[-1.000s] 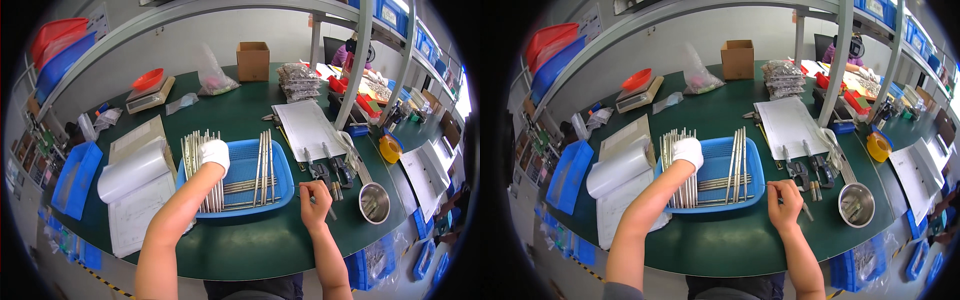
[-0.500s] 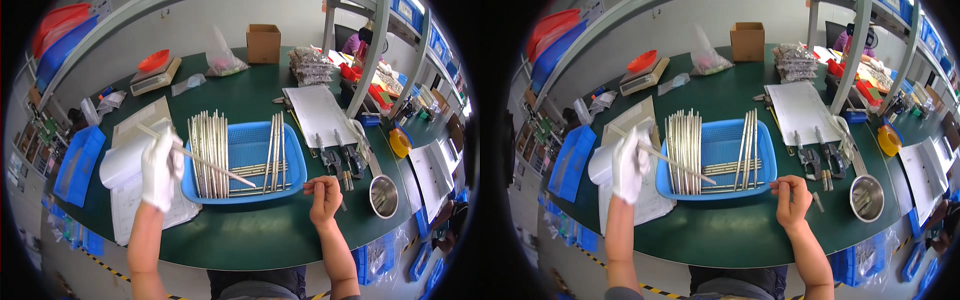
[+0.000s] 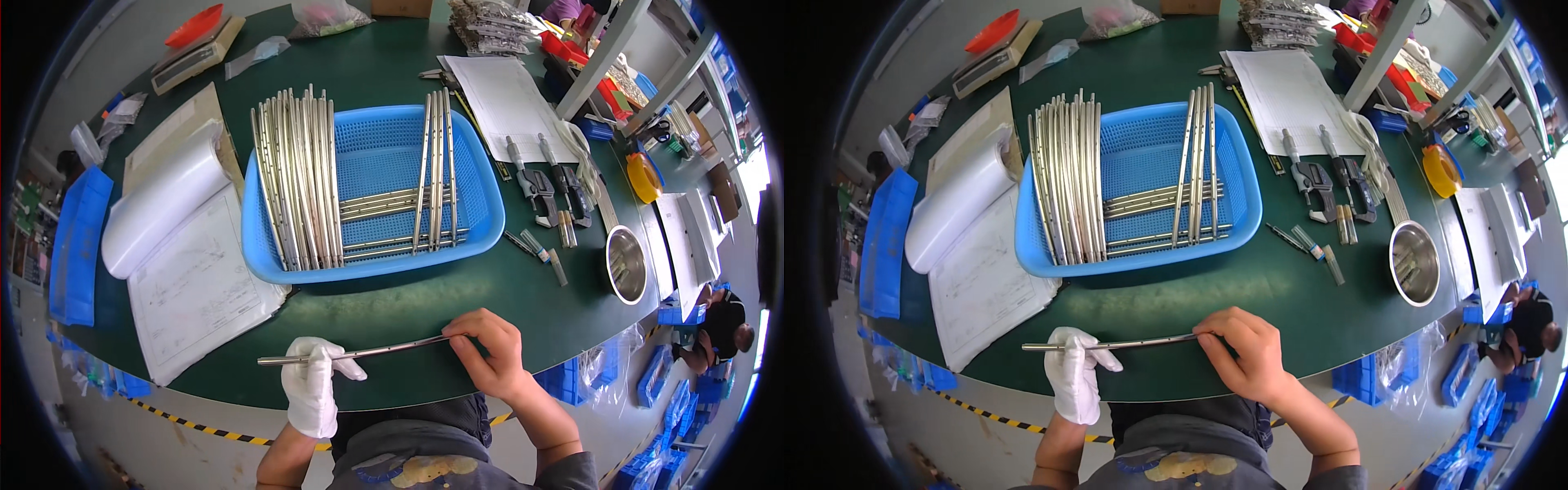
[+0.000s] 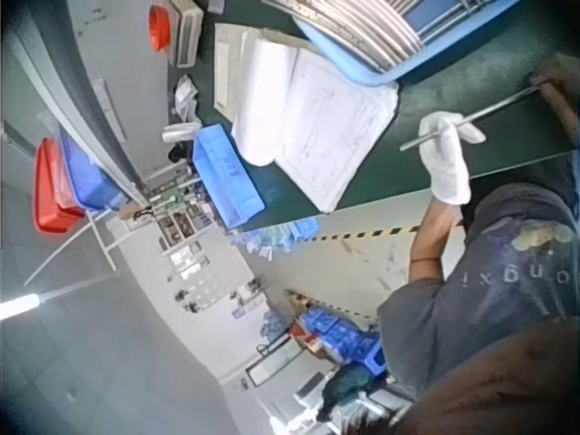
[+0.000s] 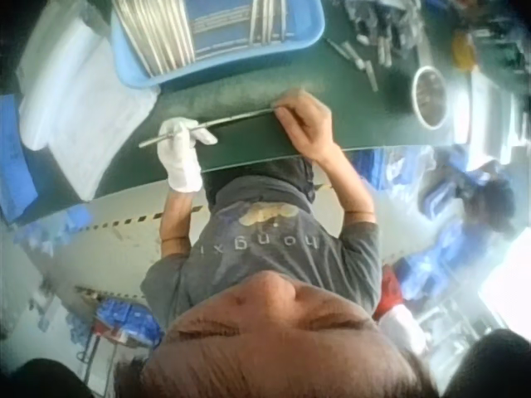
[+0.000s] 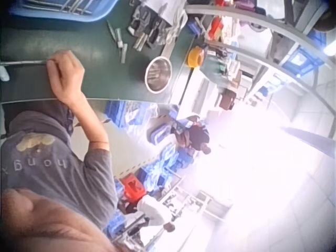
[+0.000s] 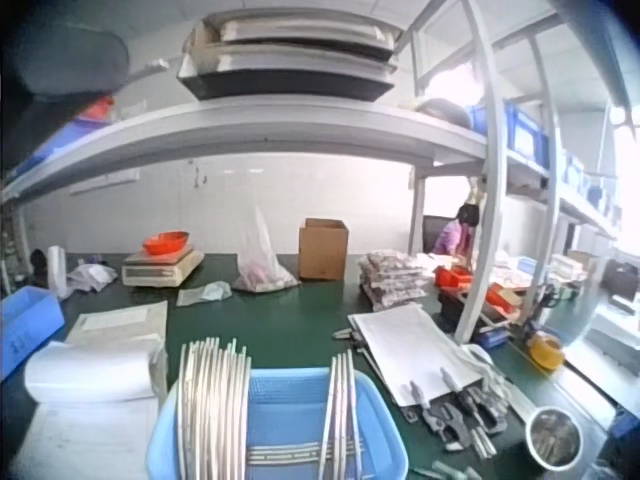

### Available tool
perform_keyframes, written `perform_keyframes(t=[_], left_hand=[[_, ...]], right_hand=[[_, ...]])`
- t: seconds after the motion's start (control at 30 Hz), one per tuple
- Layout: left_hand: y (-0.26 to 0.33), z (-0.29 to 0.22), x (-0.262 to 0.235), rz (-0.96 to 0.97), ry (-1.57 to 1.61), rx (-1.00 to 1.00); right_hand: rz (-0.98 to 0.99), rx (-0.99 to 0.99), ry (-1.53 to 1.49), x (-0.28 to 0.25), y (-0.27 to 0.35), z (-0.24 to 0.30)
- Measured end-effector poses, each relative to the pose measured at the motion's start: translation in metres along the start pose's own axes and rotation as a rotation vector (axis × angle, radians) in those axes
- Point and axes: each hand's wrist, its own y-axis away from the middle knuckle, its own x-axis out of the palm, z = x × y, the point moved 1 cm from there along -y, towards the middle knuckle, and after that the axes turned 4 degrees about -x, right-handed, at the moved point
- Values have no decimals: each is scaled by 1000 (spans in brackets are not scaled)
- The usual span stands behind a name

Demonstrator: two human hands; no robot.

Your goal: The person inserts a gauge pin into the ends of bundled metal tubes, selects another gauge pin from containers in a bowl, and inserts the pin into holes along metal tubes taken from a basket.

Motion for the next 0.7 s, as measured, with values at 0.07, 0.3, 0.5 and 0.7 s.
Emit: perform_keyframes(t=[0.07,0.3,0.5,0.7], left_hand=[[1,0,1,21,8,-5],[4,1,-1,48,8,12],[5,0,-4,51,84,-38],[4,0,-2,40,6,-24]], right_hand=[[6,47,-10,5,2,0],[21,21,-26,13,3,0],[77,7,0,12,2,1],[54,-12,7,13,2,2]])
